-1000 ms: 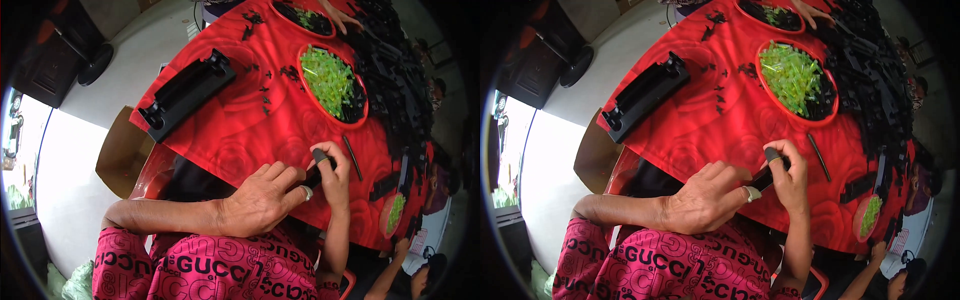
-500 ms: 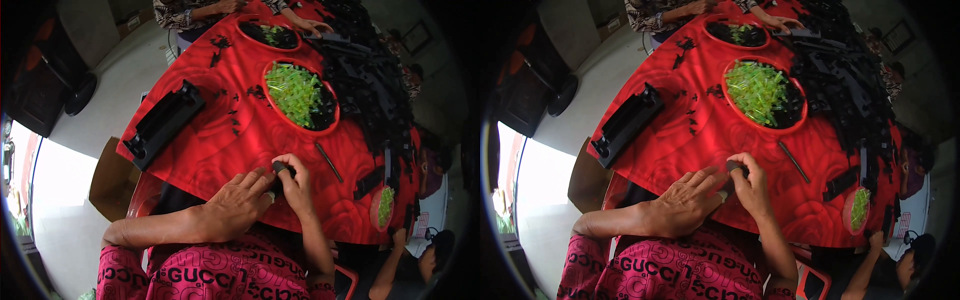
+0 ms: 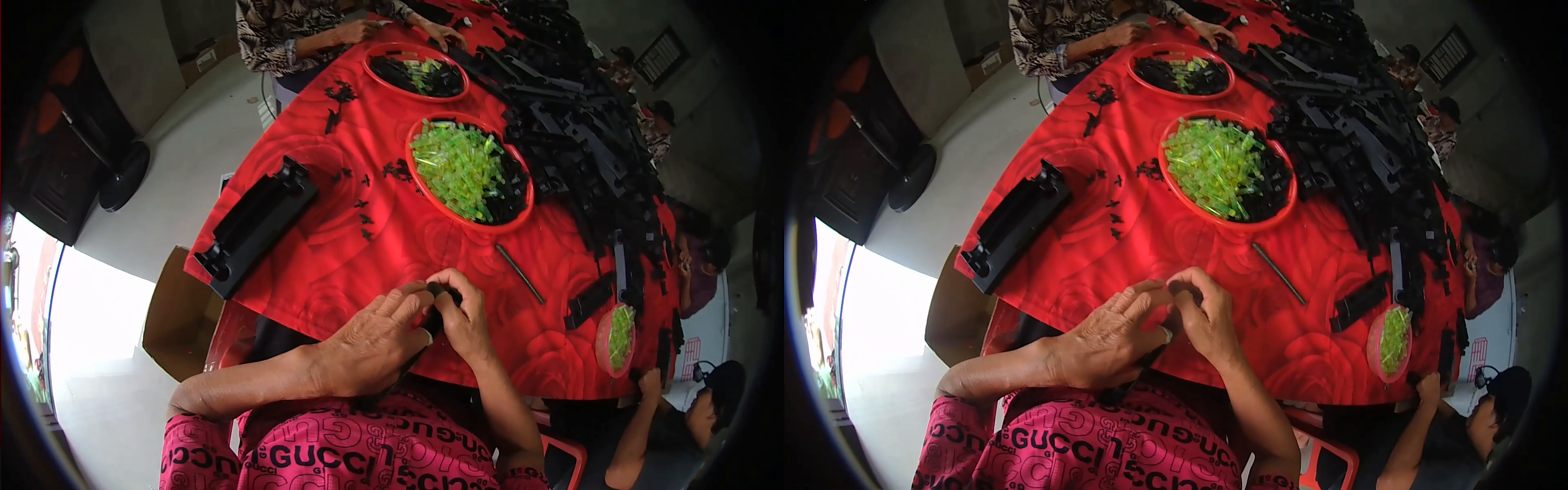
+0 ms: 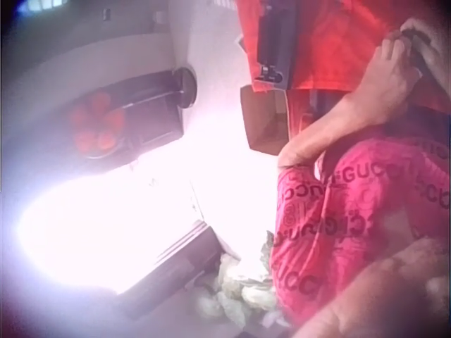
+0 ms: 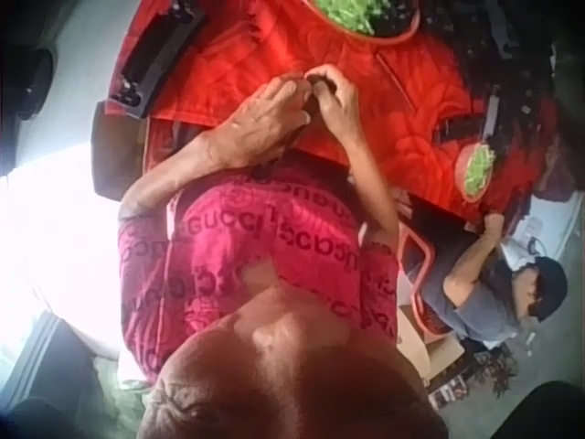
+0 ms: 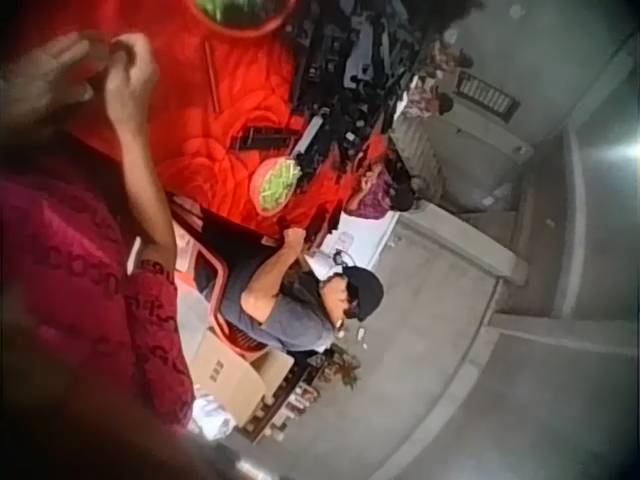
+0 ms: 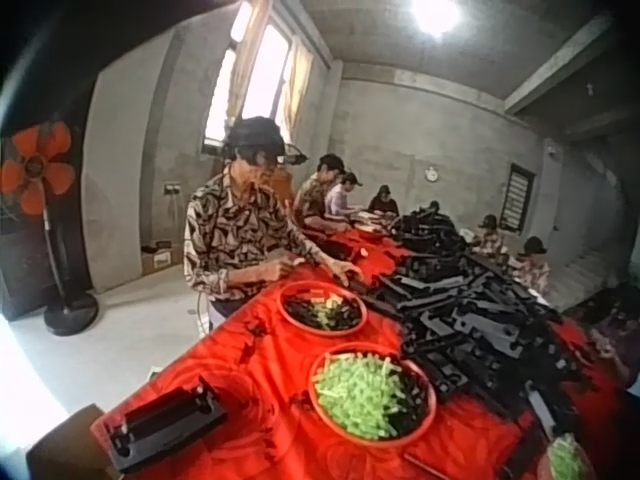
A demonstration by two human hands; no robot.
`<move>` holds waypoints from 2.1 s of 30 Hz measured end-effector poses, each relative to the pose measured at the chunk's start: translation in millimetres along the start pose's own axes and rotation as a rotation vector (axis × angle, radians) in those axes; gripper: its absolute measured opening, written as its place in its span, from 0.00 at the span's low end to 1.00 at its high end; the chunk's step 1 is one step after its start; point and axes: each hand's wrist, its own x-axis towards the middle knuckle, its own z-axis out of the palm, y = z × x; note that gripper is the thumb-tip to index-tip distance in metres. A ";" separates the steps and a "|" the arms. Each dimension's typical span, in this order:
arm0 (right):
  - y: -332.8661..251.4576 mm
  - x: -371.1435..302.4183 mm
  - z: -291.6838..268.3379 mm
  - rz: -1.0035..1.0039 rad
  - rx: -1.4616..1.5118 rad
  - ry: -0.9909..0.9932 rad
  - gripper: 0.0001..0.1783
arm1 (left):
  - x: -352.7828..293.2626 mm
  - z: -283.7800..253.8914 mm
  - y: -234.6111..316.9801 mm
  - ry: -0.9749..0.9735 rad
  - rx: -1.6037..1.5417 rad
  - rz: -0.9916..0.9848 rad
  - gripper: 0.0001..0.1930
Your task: The person wraps protective bandages around their fingers, then takes black plastic frames and inserts green level vials into them by hand.
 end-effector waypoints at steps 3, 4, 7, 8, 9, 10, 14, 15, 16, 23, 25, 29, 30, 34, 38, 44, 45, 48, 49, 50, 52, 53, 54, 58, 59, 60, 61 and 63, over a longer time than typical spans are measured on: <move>-2.9 -1.7 -0.3 -0.006 0.005 0.008 0.06 | -0.7 1.7 1.4 -0.020 0.012 0.034 0.08; -6.4 -2.2 0.1 -0.045 -0.035 0.010 0.06 | -1.7 3.3 2.6 -0.005 0.010 0.030 0.08; -6.0 -3.0 0.9 -0.101 -0.081 0.010 0.05 | -4.0 1.5 4.8 -0.011 0.024 0.030 0.07; -5.3 -3.6 1.4 -0.114 -0.088 0.013 0.05 | -4.5 0.5 5.3 -0.035 0.034 0.036 0.07; -6.5 -4.6 2.9 -0.118 -0.087 0.008 0.05 | -5.9 0.6 5.1 -0.032 0.039 0.033 0.07; -8.9 -5.9 4.2 -0.107 -0.075 0.004 0.05 | -7.5 1.3 4.8 -0.048 0.049 0.040 0.11; -2.8 -7.1 4.9 -0.104 -0.067 0.027 0.04 | -10.4 5.3 2.9 -0.026 0.064 0.073 0.14; -2.0 -6.1 3.5 -0.102 -0.069 0.027 0.04 | -8.0 2.3 3.5 -0.025 0.060 0.074 0.14; -1.7 -4.3 2.1 -0.091 -0.061 0.027 0.05 | -3.8 -4.6 4.8 -0.024 0.097 0.098 0.09; 14.6 -3.2 -2.1 -0.141 -0.116 0.045 0.10 | 6.9 -10.0 -1.4 -0.128 0.171 0.184 0.09; 10.4 -3.9 0.5 -0.113 -0.110 0.071 0.11 | 9.0 -9.7 -5.7 -0.109 0.222 0.245 0.10; 8.1 -2.8 -2.0 -0.070 -0.110 0.078 0.12 | 16.3 -11.7 -4.2 -0.133 0.382 0.342 0.13; 8.5 -2.7 -2.6 -0.062 -0.108 0.082 0.12 | 17.3 -12.1 -4.9 -0.139 0.376 0.343 0.13; 10.1 -2.1 -4.2 -0.101 -0.203 0.084 0.10 | 18.8 -10.9 -5.9 -0.187 0.407 0.379 0.14; 11.9 -3.0 -4.8 -0.106 -0.247 0.107 0.10 | 21.1 -12.2 -3.5 -0.190 0.433 0.388 0.14; 15.2 -2.8 -7.2 -0.166 -0.138 0.078 0.10 | 21.8 -14.9 -2.3 -0.208 0.389 0.316 0.13; 15.2 -4.0 -9.1 -0.165 -0.139 0.078 0.10 | 19.9 -14.8 -1.4 -0.208 0.388 0.316 0.13; 13.5 -1.1 -11.4 -0.163 0.021 0.074 0.12 | 14.1 -12.2 0.8 -0.244 0.312 0.233 0.13; 13.2 -2.5 -9.4 -0.166 0.020 0.071 0.12 | 12.6 -8.4 1.1 -0.206 0.278 0.200 0.12; 13.5 -6.1 -7.2 -0.153 -0.017 0.070 0.12 | 11.5 -6.8 1.3 -0.168 0.241 0.168 0.12; 14.0 -7.7 -3.9 -0.134 -0.055 0.067 0.12 | 9.8 -11.1 2.0 -0.198 0.199 0.143 0.10; 12.9 -6.6 -0.9 -0.150 -0.055 0.087 0.11 | 9.7 -12.7 2.0 -0.232 0.157 0.119 0.09; 12.3 -8.2 1.5 -0.158 -0.055 0.108 0.11 | 8.5 -11.9 2.0 -0.236 0.146 0.115 0.09; 14.7 -9.0 1.4 -0.153 -0.050 0.080 0.12 | 7.2 -11.6 -0.2 -0.221 0.089 0.110 0.08; 11.9 -10.2 1.3 -0.170 -0.079 0.081 0.12 | 6.9 -11.6 -0.4 -0.224 0.058 0.098 0.08; 11.3 -9.8 0.7 -0.160 -0.069 0.075 0.12 | 7.7 -10.7 -1.9 -0.216 0.043 0.105 0.07; 11.8 -10.5 0.1 -0.149 -0.059 0.070 0.12 | 7.9 -9.9 -2.8 -0.229 0.028 0.099 0.07; 10.3 -10.3 -0.9 -0.145 -0.052 0.073 0.10 | 9.0 -7.8 -4.5 -0.233 -0.001 0.095 0.08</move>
